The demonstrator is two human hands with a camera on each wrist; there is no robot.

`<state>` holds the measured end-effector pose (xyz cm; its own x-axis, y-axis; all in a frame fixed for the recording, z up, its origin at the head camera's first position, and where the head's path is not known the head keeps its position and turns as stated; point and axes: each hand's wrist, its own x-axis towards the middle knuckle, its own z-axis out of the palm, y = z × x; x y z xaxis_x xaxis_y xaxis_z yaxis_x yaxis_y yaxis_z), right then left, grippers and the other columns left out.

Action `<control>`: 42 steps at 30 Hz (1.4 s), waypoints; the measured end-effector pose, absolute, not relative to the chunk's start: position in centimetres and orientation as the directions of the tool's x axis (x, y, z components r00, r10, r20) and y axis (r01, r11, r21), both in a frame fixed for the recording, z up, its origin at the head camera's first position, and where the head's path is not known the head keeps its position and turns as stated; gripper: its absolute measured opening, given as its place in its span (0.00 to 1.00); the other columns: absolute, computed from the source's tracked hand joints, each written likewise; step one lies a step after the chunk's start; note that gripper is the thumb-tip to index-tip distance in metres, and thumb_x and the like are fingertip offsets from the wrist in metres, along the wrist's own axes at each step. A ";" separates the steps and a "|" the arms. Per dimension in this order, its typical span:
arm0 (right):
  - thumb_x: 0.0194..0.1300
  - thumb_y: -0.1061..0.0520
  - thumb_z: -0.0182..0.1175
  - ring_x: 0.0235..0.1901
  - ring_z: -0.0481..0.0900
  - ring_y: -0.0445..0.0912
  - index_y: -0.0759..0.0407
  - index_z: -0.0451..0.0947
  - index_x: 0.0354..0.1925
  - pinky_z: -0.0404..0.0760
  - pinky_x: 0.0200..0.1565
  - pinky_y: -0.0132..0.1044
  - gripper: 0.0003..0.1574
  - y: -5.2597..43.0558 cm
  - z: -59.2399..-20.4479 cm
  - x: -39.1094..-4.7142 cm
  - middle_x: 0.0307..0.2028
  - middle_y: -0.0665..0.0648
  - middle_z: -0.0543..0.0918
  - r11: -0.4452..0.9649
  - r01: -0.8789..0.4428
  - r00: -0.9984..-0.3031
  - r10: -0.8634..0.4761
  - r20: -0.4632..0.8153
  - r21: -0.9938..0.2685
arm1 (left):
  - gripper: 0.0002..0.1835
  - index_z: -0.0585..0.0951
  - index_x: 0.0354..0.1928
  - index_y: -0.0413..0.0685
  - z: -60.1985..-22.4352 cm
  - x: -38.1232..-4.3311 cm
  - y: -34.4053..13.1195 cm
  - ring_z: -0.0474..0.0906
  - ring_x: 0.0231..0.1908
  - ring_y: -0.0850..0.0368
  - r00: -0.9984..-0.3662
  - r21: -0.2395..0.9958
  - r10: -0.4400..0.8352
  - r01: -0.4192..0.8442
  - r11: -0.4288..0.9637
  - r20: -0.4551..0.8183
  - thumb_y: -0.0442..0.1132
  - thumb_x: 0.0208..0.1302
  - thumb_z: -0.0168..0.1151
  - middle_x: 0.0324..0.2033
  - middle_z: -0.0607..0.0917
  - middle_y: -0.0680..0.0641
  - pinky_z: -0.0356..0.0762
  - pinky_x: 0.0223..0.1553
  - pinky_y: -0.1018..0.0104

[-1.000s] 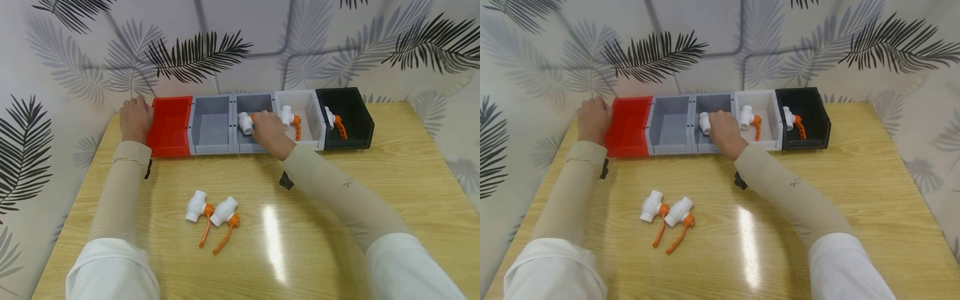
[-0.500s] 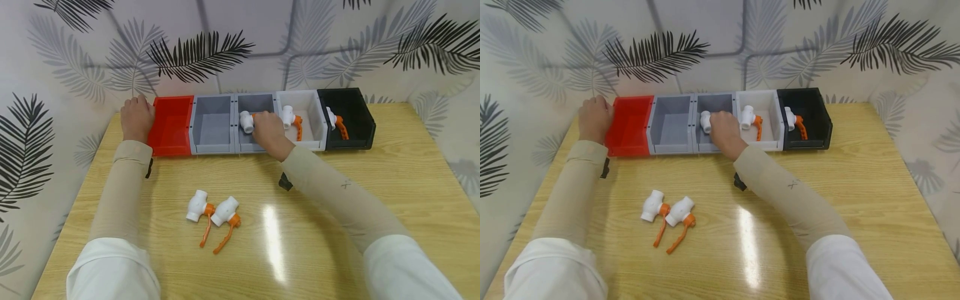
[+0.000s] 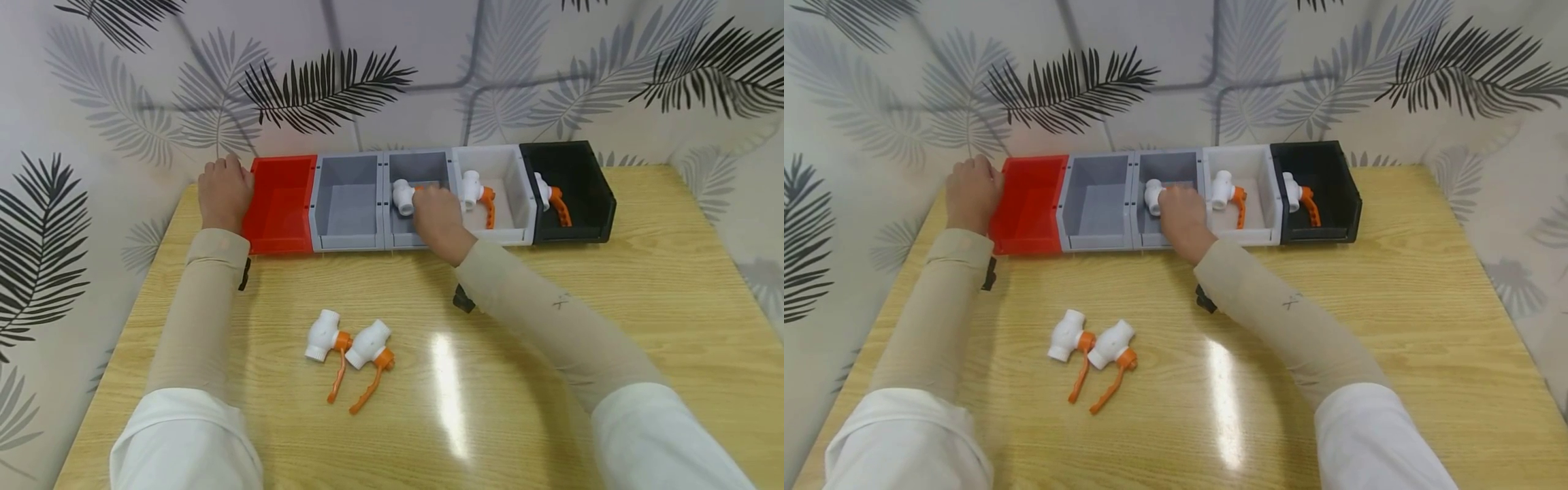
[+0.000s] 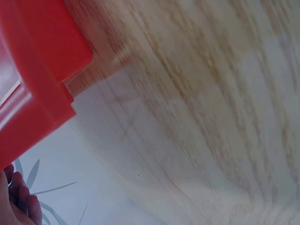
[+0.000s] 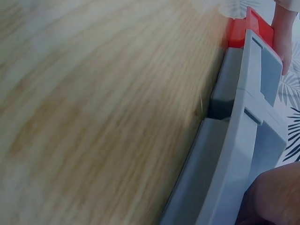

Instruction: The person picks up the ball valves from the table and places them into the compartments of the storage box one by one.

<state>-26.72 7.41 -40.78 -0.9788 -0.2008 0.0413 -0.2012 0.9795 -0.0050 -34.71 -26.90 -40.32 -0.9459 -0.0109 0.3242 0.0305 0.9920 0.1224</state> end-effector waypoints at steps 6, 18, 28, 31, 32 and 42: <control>0.54 0.64 0.52 0.31 0.77 0.54 0.62 0.76 0.32 0.76 0.26 0.45 0.07 7.1 -41.1 -26.4 0.30 0.61 0.78 0.981 -0.193 -0.981 -0.193 -0.005 -0.014 | 0.18 0.69 0.40 0.33 -40.5 -34.8 -26.9 0.66 0.38 0.36 -0.948 0.123 -0.010 0.031 0.992 0.319 0.41 0.64 0.33 0.36 0.73 0.33 0.63 0.41 0.45; 0.57 0.64 0.51 0.32 0.77 0.51 0.61 0.76 0.35 0.76 0.28 0.43 0.08 7.0 -40.9 -26.3 0.31 0.59 0.78 0.985 -0.171 -0.985 -0.171 -0.024 0.003 | 0.18 0.68 0.40 0.33 -40.6 -35.2 -26.9 0.66 0.38 0.36 -0.955 0.119 -0.008 0.028 0.992 0.297 0.42 0.64 0.32 0.36 0.73 0.33 0.64 0.41 0.45; 0.57 0.64 0.50 0.31 0.78 0.51 0.59 0.76 0.35 0.76 0.24 0.42 0.08 6.7 -40.7 -25.9 0.32 0.58 0.78 0.986 -0.166 -0.984 -0.166 -0.061 -0.018 | 0.18 0.68 0.39 0.33 -40.9 -35.2 -27.3 0.66 0.38 0.34 -0.953 0.129 -0.012 0.029 0.991 0.304 0.42 0.64 0.32 0.35 0.73 0.32 0.63 0.41 0.43; 0.58 0.64 0.50 0.32 0.78 0.51 0.60 0.76 0.35 0.76 0.25 0.43 0.08 6.7 -40.6 -25.8 0.32 0.58 0.78 0.986 -0.167 -0.984 -0.168 -0.056 -0.027 | 0.18 0.68 0.39 0.33 -41.0 -35.2 -27.4 0.66 0.38 0.34 -0.950 0.136 -0.011 0.034 0.990 0.313 0.41 0.64 0.32 0.35 0.73 0.32 0.63 0.41 0.43; 0.58 0.64 0.50 0.31 0.78 0.52 0.60 0.76 0.35 0.76 0.25 0.43 0.08 6.7 -40.6 -25.8 0.32 0.58 0.78 0.986 -0.166 -0.984 -0.167 -0.052 -0.032 | 0.18 0.68 0.39 0.33 -41.0 -35.1 -27.4 0.66 0.38 0.35 -0.949 0.139 -0.013 0.033 0.990 0.315 0.41 0.63 0.32 0.35 0.73 0.32 0.63 0.41 0.43; 0.58 0.64 0.48 0.27 0.78 0.52 0.62 0.76 0.30 0.75 0.21 0.43 0.09 6.7 -40.5 -25.1 0.27 0.59 0.77 0.982 -0.162 -0.987 -0.163 0.007 -0.099 | 0.18 0.68 0.39 0.33 -40.8 -35.2 -27.4 0.66 0.39 0.35 -0.954 0.140 -0.018 0.025 0.990 0.299 0.42 0.64 0.32 0.36 0.73 0.32 0.63 0.41 0.43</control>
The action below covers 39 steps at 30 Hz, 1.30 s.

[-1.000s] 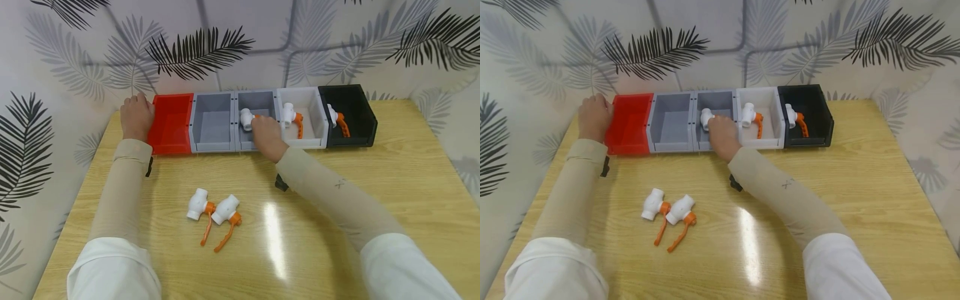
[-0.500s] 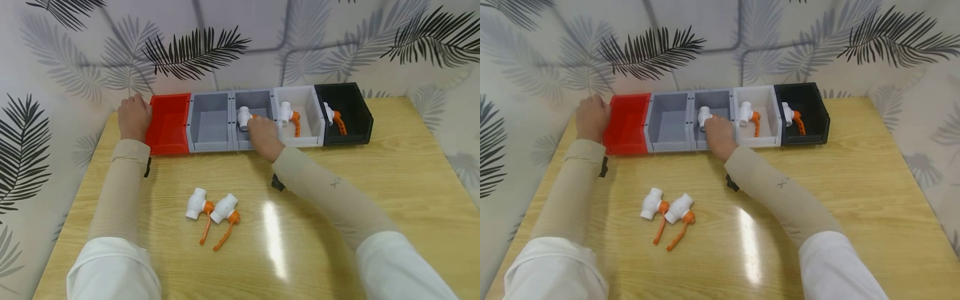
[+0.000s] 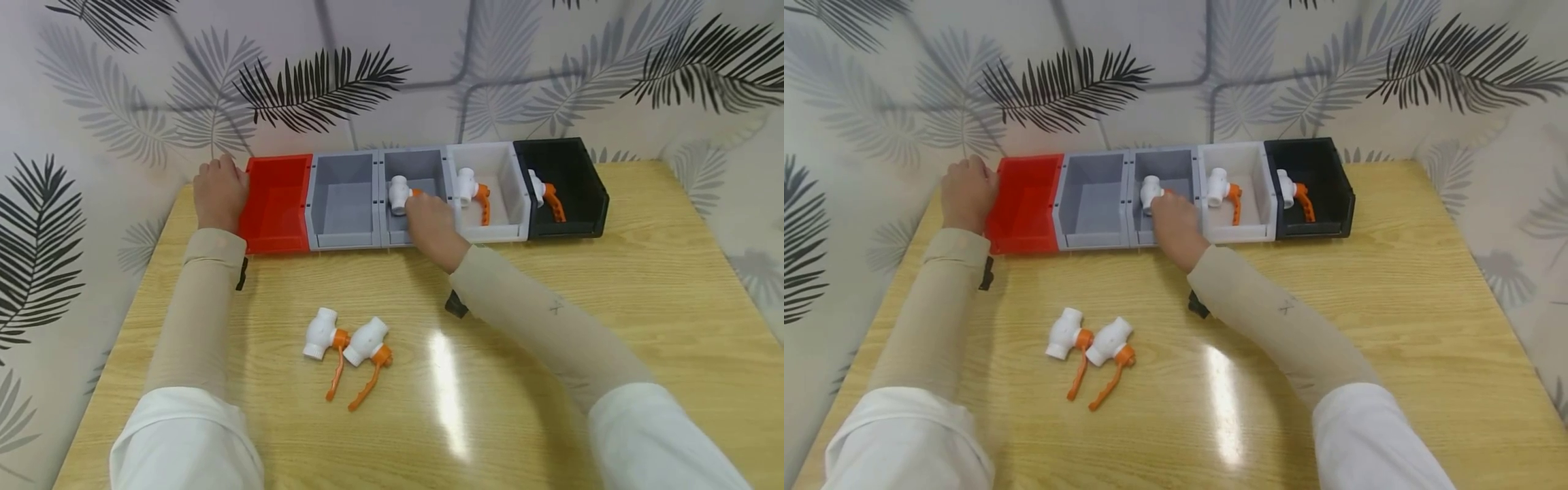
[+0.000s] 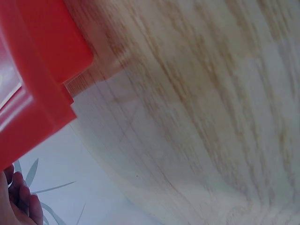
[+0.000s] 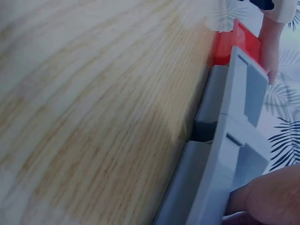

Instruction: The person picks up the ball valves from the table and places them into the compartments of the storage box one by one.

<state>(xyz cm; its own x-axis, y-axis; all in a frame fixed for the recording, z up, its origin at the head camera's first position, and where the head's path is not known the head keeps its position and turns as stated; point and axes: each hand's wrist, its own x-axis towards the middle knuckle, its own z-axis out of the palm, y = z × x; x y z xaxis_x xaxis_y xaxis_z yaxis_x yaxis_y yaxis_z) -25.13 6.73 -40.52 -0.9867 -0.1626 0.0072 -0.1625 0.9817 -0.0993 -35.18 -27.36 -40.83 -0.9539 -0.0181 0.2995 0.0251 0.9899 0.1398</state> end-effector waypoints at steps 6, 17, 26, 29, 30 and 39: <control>0.57 0.63 0.47 0.19 0.74 0.49 0.62 0.74 0.24 0.71 0.16 0.40 0.10 7.1 -39.6 -23.9 0.21 0.58 0.75 0.969 -0.223 -0.974 -0.216 0.075 -0.106 | 0.19 0.68 0.40 0.32 -40.8 -35.4 -27.4 0.65 0.39 0.34 -0.961 0.129 -0.023 0.014 0.992 0.277 0.41 0.63 0.31 0.36 0.72 0.32 0.62 0.41 0.42; 0.61 0.57 0.50 0.22 0.74 0.44 0.60 0.78 0.29 0.73 0.23 0.35 0.11 9.7 -39.1 -19.9 0.23 0.54 0.77 0.837 -0.497 -0.868 -0.472 0.156 -0.229 | 0.19 0.67 0.40 0.32 -40.6 -35.3 -27.4 0.65 0.40 0.34 -0.967 0.149 -0.028 0.010 0.989 0.252 0.42 0.63 0.32 0.38 0.72 0.31 0.62 0.42 0.43; 0.60 0.51 0.53 0.25 0.72 0.40 0.57 0.79 0.33 0.72 0.29 0.33 0.12 14.6 -39.8 -17.4 0.26 0.49 0.78 0.809 -0.485 -0.868 -0.491 0.073 -0.332 | 0.19 0.67 0.40 0.31 -40.5 -35.2 -27.3 0.64 0.40 0.33 -0.965 0.145 -0.013 0.026 0.989 0.262 0.41 0.64 0.32 0.37 0.72 0.31 0.61 0.42 0.42; 0.58 0.50 0.55 0.24 0.71 0.40 0.56 0.78 0.31 0.72 0.30 0.33 0.12 16.6 -40.3 -17.0 0.25 0.48 0.77 0.834 -0.432 -0.894 -0.446 0.042 -0.344 | 0.18 0.67 0.39 0.31 -40.5 -35.1 -27.4 0.65 0.38 0.33 -0.956 0.147 -0.005 0.040 0.988 0.292 0.41 0.64 0.32 0.36 0.72 0.30 0.61 0.41 0.42; 0.58 0.49 0.55 0.24 0.71 0.40 0.56 0.78 0.30 0.72 0.29 0.33 0.12 17.2 -40.5 -16.9 0.24 0.48 0.76 0.842 -0.413 -0.902 -0.431 0.028 -0.346 | 0.18 0.67 0.38 0.31 -40.4 -35.1 -27.3 0.65 0.38 0.33 -0.954 0.149 -0.003 0.044 0.988 0.300 0.41 0.64 0.32 0.35 0.72 0.31 0.61 0.41 0.42; 0.57 0.49 0.57 0.20 0.68 0.43 0.56 0.75 0.26 0.69 0.25 0.35 0.12 23.4 -41.5 -16.0 0.19 0.50 0.73 0.903 -0.263 -0.953 -0.298 -0.057 -0.339 | 0.19 0.67 0.41 0.32 -40.4 -35.0 -27.1 0.65 0.39 0.34 -0.966 0.155 -0.017 0.024 0.988 0.259 0.42 0.64 0.32 0.37 0.72 0.31 0.62 0.42 0.43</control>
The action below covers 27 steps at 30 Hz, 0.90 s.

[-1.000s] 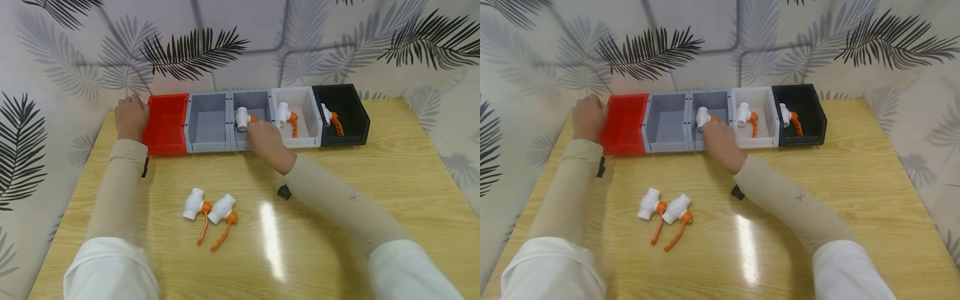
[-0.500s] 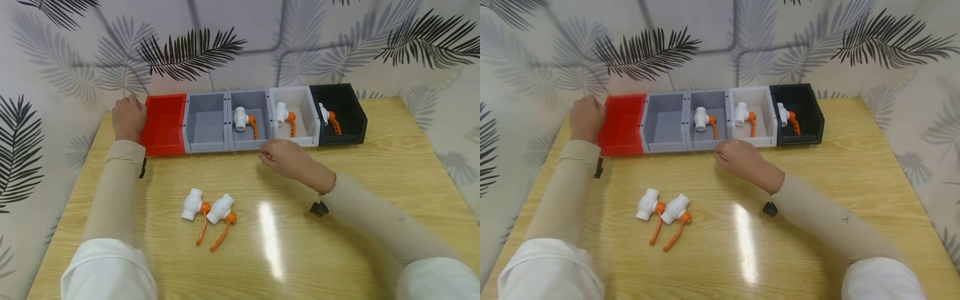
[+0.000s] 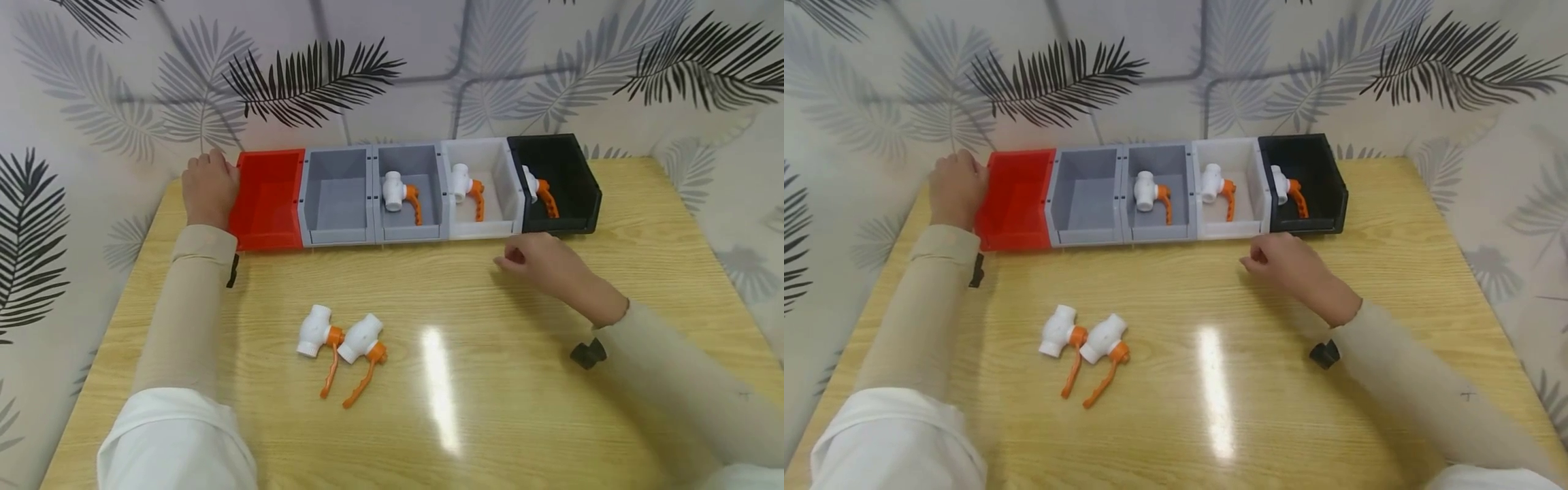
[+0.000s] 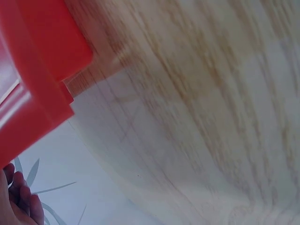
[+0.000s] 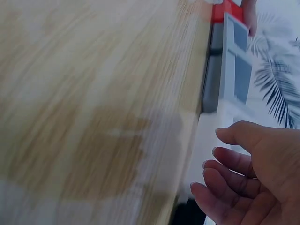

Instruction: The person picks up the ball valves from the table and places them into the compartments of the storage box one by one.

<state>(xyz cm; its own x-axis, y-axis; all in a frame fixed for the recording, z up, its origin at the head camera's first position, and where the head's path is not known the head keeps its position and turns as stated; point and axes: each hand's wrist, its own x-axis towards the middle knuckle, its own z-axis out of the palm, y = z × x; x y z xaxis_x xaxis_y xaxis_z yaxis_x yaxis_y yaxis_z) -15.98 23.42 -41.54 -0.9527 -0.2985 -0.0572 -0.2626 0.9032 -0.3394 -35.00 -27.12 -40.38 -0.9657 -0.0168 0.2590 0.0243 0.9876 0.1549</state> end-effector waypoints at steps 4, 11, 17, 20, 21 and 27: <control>0.57 0.49 0.57 0.19 0.67 0.44 0.57 0.75 0.27 0.67 0.23 0.36 0.13 26.2 -41.8 -15.7 0.20 0.51 0.73 0.929 -0.197 -0.969 -0.233 -0.082 -0.313 | 0.19 0.67 0.40 0.32 -40.4 -35.0 -27.1 0.65 0.39 0.34 -0.963 0.147 -0.019 0.022 0.989 0.270 0.42 0.64 0.32 0.37 0.72 0.31 0.62 0.42 0.43; 0.58 0.44 0.54 0.12 0.62 0.46 0.56 0.67 0.17 0.57 0.14 0.36 0.22 31.2 -41.7 -16.3 0.12 0.52 0.64 0.975 -0.168 -0.981 -0.152 0.120 -0.143 | 0.18 0.67 0.38 0.33 -40.5 -35.1 -27.2 0.66 0.37 0.34 -0.953 0.142 -0.015 0.029 0.989 0.302 0.41 0.64 0.32 0.34 0.72 0.32 0.63 0.40 0.43; 0.59 0.41 0.51 0.09 0.60 0.47 0.57 0.66 0.15 0.54 0.10 0.37 0.26 33.5 -40.6 -17.8 0.09 0.53 0.63 0.983 -0.125 -0.961 -0.086 0.263 -0.136 | 0.19 0.67 0.39 0.32 -40.4 -35.1 -27.3 0.65 0.39 0.34 -0.961 0.142 -0.022 0.019 0.990 0.277 0.41 0.64 0.31 0.36 0.72 0.32 0.63 0.41 0.43; 0.60 0.37 0.47 0.09 0.62 0.48 0.58 0.67 0.17 0.56 0.09 0.38 0.29 34.2 -40.0 -18.7 0.10 0.55 0.65 0.984 -0.057 -0.969 -0.014 0.246 -0.166 | 0.18 0.67 0.39 0.32 -40.4 -35.0 -27.3 0.65 0.39 0.34 -0.958 0.145 -0.019 0.023 0.989 0.285 0.41 0.64 0.32 0.36 0.72 0.32 0.62 0.41 0.43; 0.60 0.36 0.45 0.10 0.63 0.49 0.59 0.67 0.19 0.57 0.09 0.39 0.30 34.5 -39.9 -19.1 0.11 0.55 0.66 0.983 -0.030 -0.974 0.012 0.227 -0.180 | 0.18 0.67 0.38 0.32 -40.5 -35.0 -27.3 0.65 0.39 0.34 -0.956 0.147 -0.017 0.027 0.989 0.293 0.41 0.64 0.32 0.36 0.72 0.32 0.62 0.41 0.43; 0.61 0.33 0.35 0.17 0.68 0.53 0.63 0.67 0.29 0.62 0.14 0.42 0.35 35.9 -39.0 -21.4 0.20 0.61 0.71 0.956 0.112 -0.988 0.136 0.069 -0.270 | 0.17 0.67 0.37 0.33 -40.7 -35.0 -27.3 0.66 0.37 0.34 -0.946 0.147 -0.006 0.044 0.988 0.323 0.40 0.63 0.33 0.33 0.72 0.32 0.63 0.40 0.42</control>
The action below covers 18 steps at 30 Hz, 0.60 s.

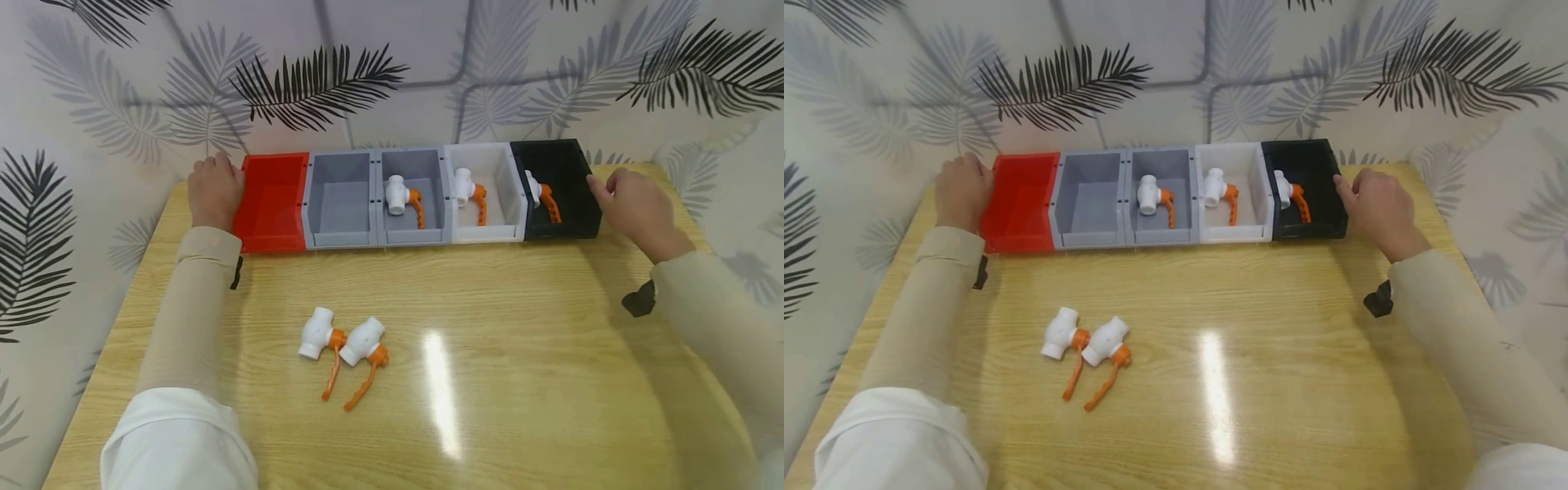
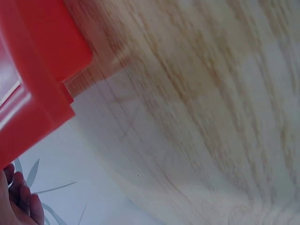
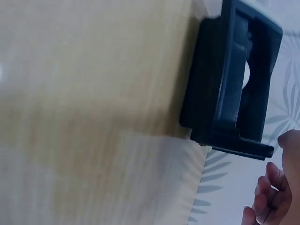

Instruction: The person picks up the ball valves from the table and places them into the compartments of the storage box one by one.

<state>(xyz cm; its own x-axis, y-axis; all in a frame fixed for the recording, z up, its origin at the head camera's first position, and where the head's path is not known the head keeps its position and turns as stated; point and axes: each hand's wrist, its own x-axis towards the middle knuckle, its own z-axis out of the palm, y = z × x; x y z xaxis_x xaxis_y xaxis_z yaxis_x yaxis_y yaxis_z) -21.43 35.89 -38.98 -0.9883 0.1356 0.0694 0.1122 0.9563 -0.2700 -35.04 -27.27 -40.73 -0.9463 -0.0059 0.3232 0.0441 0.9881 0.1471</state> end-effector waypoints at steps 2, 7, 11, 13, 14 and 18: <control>0.62 0.33 0.34 0.20 0.69 0.54 0.63 0.67 0.30 0.63 0.16 0.43 0.36 36.1 -38.8 -22.4 0.23 0.62 0.71 0.948 0.135 -0.987 0.153 0.042 -0.287 | 0.17 0.67 0.37 0.33 -40.7 -35.2 -27.4 0.66 0.37 0.34 -0.945 0.147 -0.007 0.043 0.988 0.326 0.41 0.63 0.33 0.33 0.72 0.32 0.63 0.40 0.42; 0.64 0.37 0.35 0.27 0.68 0.62 0.69 0.65 0.32 0.65 0.25 0.50 0.34 36.3 -38.7 -24.7 0.28 0.68 0.70 0.953 0.112 -0.990 0.131 0.049 -0.282 | 0.17 0.67 0.37 0.33 -40.8 -35.3 -27.5 0.66 0.38 0.33 -0.952 0.145 -0.009 0.037 0.989 0.307 0.41 0.63 0.32 0.34 0.72 0.32 0.62 0.41 0.42; 0.66 0.42 0.35 0.37 0.62 0.69 0.73 0.63 0.32 0.61 0.38 0.59 0.33 36.5 -38.9 -26.5 0.33 0.73 0.65 0.978 0.064 -0.991 0.086 0.104 -0.198 | 0.17 0.67 0.38 0.33 -40.8 -35.2 -27.4 0.65 0.38 0.34 -0.957 0.144 -0.012 0.031 0.989 0.289 0.41 0.63 0.32 0.35 0.72 0.32 0.62 0.41 0.42; 0.66 0.43 0.35 0.39 0.59 0.70 0.74 0.62 0.31 0.58 0.41 0.60 0.32 36.7 -39.0 -27.3 0.34 0.74 0.63 0.987 0.052 -0.990 0.071 0.119 -0.154 | 0.17 0.67 0.38 0.34 -40.8 -35.1 -27.3 0.65 0.38 0.34 -0.957 0.140 -0.013 0.028 0.990 0.289 0.41 0.63 0.32 0.35 0.72 0.33 0.62 0.41 0.42; 0.66 0.42 0.34 0.39 0.59 0.70 0.74 0.62 0.32 0.59 0.41 0.61 0.33 36.8 -39.0 -27.6 0.35 0.75 0.63 0.988 0.055 -0.991 0.072 0.115 -0.143 | 0.17 0.67 0.38 0.34 -40.8 -35.1 -27.3 0.66 0.38 0.34 -0.957 0.140 -0.014 0.028 0.990 0.291 0.41 0.63 0.32 0.35 0.72 0.33 0.62 0.41 0.43; 0.66 0.42 0.32 0.39 0.59 0.71 0.75 0.61 0.33 0.59 0.39 0.62 0.34 36.9 -39.1 -28.8 0.35 0.76 0.62 0.987 0.067 -0.993 0.080 0.082 -0.146 | 0.17 0.67 0.37 0.34 -40.7 -35.1 -27.3 0.66 0.37 0.34 -0.956 0.135 -0.013 0.028 0.990 0.294 0.41 0.63 0.32 0.34 0.72 0.33 0.63 0.40 0.43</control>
<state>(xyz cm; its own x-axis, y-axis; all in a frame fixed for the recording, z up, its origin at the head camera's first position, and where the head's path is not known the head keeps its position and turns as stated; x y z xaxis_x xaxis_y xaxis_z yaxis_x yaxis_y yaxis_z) -28.78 36.87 -39.08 -0.9935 0.0795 0.0815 0.0670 0.9870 -0.1461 -35.14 -27.30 -40.75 -0.9556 -0.0131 0.2943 0.0282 0.9904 0.1354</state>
